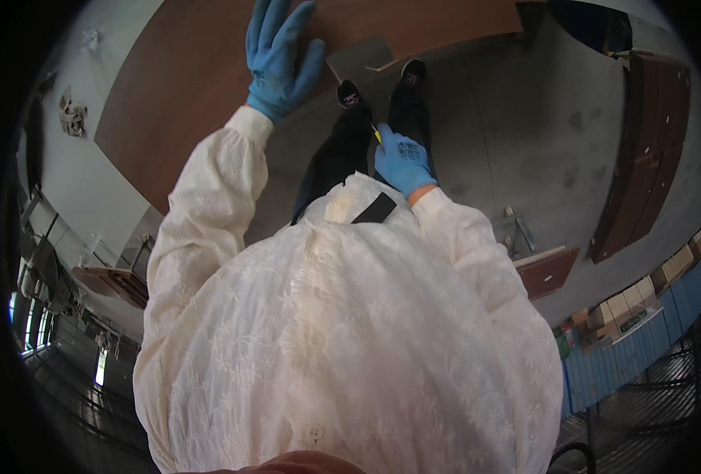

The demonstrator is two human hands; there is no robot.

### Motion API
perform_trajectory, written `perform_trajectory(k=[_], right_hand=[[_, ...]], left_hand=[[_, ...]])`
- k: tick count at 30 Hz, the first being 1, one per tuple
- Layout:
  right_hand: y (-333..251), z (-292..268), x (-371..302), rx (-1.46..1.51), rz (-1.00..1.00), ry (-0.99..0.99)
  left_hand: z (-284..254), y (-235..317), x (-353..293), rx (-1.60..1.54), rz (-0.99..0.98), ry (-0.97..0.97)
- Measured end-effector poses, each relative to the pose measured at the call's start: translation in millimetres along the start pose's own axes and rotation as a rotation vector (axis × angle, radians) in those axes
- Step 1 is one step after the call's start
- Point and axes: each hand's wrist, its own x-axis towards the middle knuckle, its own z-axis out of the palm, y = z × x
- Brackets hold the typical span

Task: The person removes protective film from a brown wood panel using a utility knife, then wipes the surface with a cloth. They flip the panel, wipe the other side, and place it on a stack of similar panels. The person then removes their gloves and touches their face.

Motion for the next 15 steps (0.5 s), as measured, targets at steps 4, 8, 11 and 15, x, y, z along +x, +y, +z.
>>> perform_trajectory(k=[4,8,11,15], right_hand=[[15,6,-5,0.049,0.083,0.057],[25,9,-7,0.080,0.090,0.119],[25,8,-10,0.100,0.090,0.150],[22,6,-15,0.088,0.107,0.112]], left_hand=[[1,38,-28,0.062,-0.326,-0.207],[18,50,-47,0.383,-0.239,-0.416],[27,52,-55,0.398,-0.268,-0.386],[32,52,-57,0.351,-0.272,-0.313]])
